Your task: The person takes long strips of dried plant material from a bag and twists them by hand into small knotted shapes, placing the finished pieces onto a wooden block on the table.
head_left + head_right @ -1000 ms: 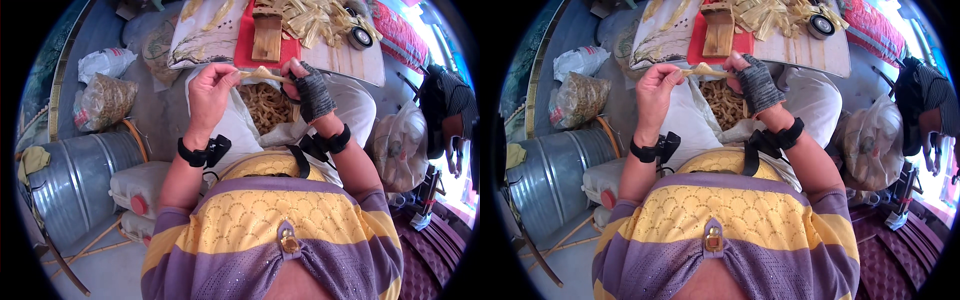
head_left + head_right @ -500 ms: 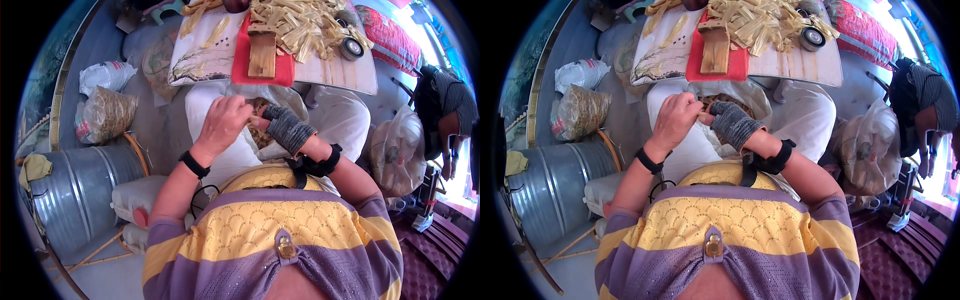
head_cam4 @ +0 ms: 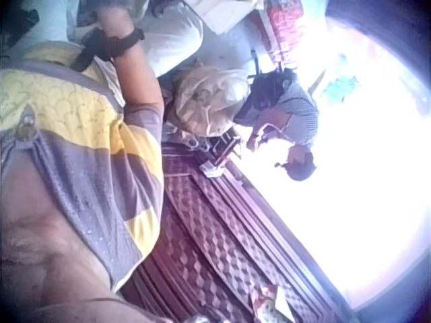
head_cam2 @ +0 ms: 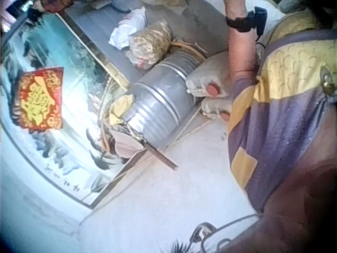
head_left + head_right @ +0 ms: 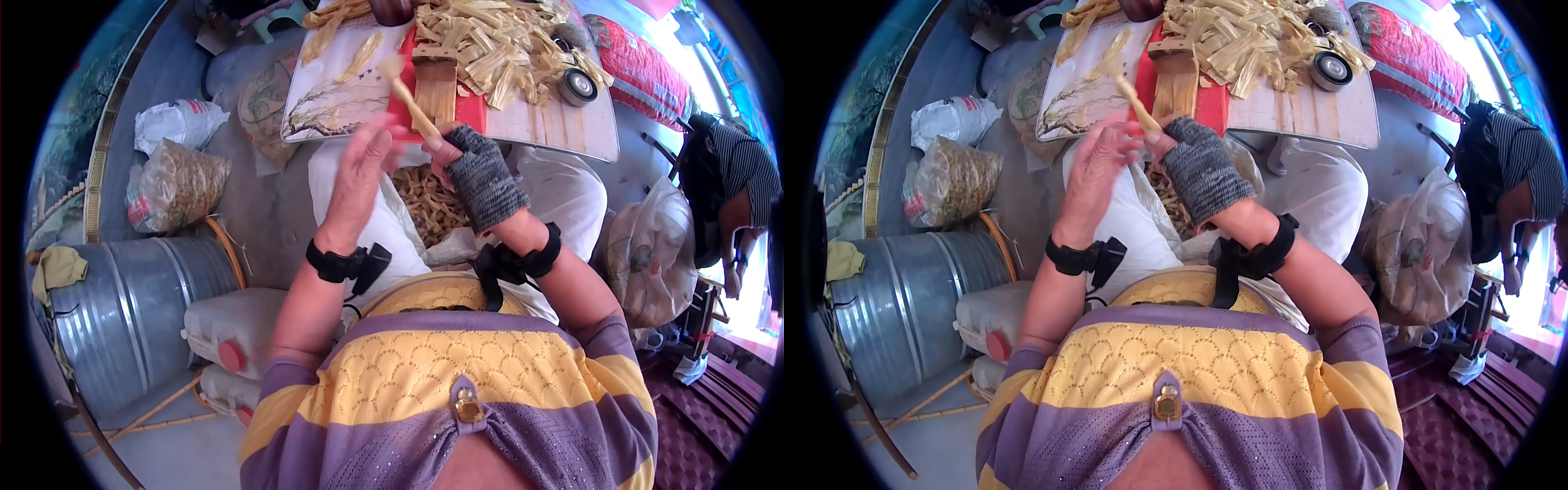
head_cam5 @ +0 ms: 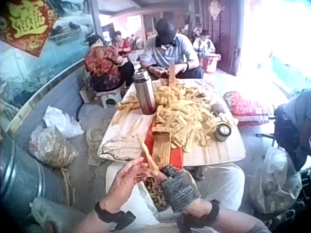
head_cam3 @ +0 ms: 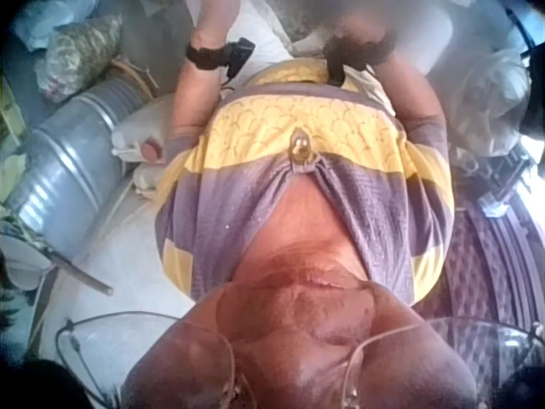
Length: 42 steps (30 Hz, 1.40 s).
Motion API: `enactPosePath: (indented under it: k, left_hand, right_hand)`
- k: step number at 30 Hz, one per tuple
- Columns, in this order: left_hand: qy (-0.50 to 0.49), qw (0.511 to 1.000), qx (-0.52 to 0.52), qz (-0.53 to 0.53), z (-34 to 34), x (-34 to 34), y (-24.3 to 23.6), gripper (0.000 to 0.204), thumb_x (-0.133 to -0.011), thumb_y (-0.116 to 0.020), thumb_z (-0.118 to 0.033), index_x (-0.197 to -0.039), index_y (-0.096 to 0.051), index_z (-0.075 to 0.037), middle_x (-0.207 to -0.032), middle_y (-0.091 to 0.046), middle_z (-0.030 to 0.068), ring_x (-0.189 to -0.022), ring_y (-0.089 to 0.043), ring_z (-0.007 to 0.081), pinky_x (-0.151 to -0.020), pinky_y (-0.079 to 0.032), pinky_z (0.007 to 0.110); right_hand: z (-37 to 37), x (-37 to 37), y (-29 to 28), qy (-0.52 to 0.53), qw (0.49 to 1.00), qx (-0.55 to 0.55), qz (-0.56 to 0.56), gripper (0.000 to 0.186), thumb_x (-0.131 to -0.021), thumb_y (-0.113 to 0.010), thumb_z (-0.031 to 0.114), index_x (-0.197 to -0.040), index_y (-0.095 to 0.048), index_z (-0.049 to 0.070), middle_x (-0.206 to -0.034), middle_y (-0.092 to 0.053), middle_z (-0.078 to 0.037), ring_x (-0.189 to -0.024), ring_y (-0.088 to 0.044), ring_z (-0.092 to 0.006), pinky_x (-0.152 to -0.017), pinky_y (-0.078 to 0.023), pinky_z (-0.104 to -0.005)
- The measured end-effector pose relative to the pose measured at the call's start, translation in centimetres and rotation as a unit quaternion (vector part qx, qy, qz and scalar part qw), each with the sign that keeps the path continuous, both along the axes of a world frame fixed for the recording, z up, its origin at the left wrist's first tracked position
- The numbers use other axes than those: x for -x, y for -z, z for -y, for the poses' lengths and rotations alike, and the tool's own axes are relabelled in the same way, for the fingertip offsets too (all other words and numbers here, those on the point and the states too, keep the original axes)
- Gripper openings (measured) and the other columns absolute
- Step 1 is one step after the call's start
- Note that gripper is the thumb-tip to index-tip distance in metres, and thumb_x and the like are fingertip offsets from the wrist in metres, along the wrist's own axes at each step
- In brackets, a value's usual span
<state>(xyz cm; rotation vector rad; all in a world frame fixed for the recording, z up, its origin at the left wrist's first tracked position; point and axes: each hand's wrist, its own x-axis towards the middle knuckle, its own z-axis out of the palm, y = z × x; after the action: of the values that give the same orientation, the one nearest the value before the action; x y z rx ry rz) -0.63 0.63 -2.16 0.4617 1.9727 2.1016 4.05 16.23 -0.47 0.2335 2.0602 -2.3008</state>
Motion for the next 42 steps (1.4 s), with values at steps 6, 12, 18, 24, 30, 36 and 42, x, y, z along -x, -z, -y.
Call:
enactPosePath:
  k: [6, 12, 18, 24, 30, 36, 42]
  left_hand:
    - [0.157, 0.961, -0.141, 0.177, -0.9, -1.5, 0.1, 0.038, -0.096, -0.036, -0.029, -0.113, -0.048, 0.003, -0.095, -0.057, 0.0060, -0.093, -0.053, 0.0118, -0.081, -0.042, 0.026]
    - [-0.001, 0.983, -0.141, 0.116, -0.4, -1.0, 1.9, 0.028, -0.094, -0.040, -0.028, -0.084, -0.049, -0.004, -0.081, -0.054, 0.0029, -0.072, -0.048, 0.0082, -0.064, -0.039, 0.021]
    - [0.020, 0.995, -0.009, 0.102, -1.6, -1.6, 0.9, 0.023, -0.094, -0.041, -0.024, -0.099, -0.052, -0.003, -0.082, -0.057, 0.0015, -0.073, -0.048, 0.0069, -0.068, -0.037, 0.022]
    - [0.094, 0.993, -0.021, 0.064, -3.0, -2.6, -0.7, 0.018, -0.081, -0.044, -0.004, -0.086, -0.061, -0.001, -0.077, -0.063, 0.0014, -0.075, -0.055, 0.0165, -0.072, -0.041, 0.029]
    - [-0.009, 0.889, 0.294, -0.351, -1.8, -2.9, -1.4, 0.021, -0.075, -0.047, 0.004, -0.093, -0.056, -0.003, -0.095, -0.054, 0.0180, -0.085, -0.049, 0.0342, -0.074, -0.041, 0.039]
    - [-0.128, 0.845, 0.187, -0.485, -1.5, -2.5, -1.4, 0.031, -0.079, -0.050, 0.003, -0.110, -0.052, -0.001, -0.101, -0.054, 0.0142, -0.095, -0.052, 0.0307, -0.080, -0.043, 0.037]
    - [-0.091, 0.902, 0.146, -0.397, -1.8, -2.9, -1.3, 0.024, -0.082, -0.044, 0.006, -0.105, -0.050, 0.000, -0.091, -0.059, 0.0137, -0.081, -0.058, 0.0259, -0.074, -0.046, 0.034]
  right_hand:
    - [1.1, -0.8, 2.0, -0.089, 0.994, -0.056, 0.005, 0.026, -0.082, -0.056, 0.027, -0.086, -0.057, 0.001, -0.064, -0.054, -0.005, -0.056, -0.050, -0.0124, -0.053, -0.041, -0.0276]
    - [-0.5, -2.0, 2.3, -0.108, 0.984, -0.116, 0.081, 0.025, -0.075, -0.063, 0.027, -0.081, -0.062, 0.003, -0.057, -0.055, -0.005, -0.053, -0.051, -0.0099, -0.051, -0.041, -0.0253]
    - [-0.2, -1.9, 0.1, 0.001, 0.991, -0.098, -0.087, 0.020, -0.075, -0.065, 0.024, -0.082, -0.062, 0.005, -0.071, -0.061, -0.007, -0.066, -0.058, -0.0104, -0.059, -0.044, -0.0248]
    - [-0.1, -1.3, -0.5, 0.008, 0.779, -0.512, -0.363, 0.018, -0.070, -0.062, 0.011, -0.088, -0.059, 0.009, -0.090, -0.059, -0.010, -0.084, -0.055, -0.0249, -0.074, -0.044, -0.0317]
    - [-0.2, -0.5, 2.0, 0.023, 0.915, -0.297, -0.272, 0.021, -0.069, -0.065, 0.013, -0.087, -0.055, 0.004, -0.085, -0.056, -0.010, -0.079, -0.056, -0.0242, -0.067, -0.046, -0.0314]
    - [1.2, -0.3, 0.4, 0.030, 0.981, 0.190, 0.027, 0.023, -0.081, -0.063, 0.025, -0.083, -0.054, 0.004, -0.068, -0.053, -0.002, -0.052, -0.054, -0.0082, -0.047, -0.041, -0.0203]
    - [1.4, -2.0, -0.7, 0.015, 0.872, -0.381, -0.307, 0.017, -0.084, -0.054, 0.020, -0.091, -0.054, 0.004, -0.078, -0.055, -0.015, -0.077, -0.053, -0.0329, -0.066, -0.042, -0.0390]
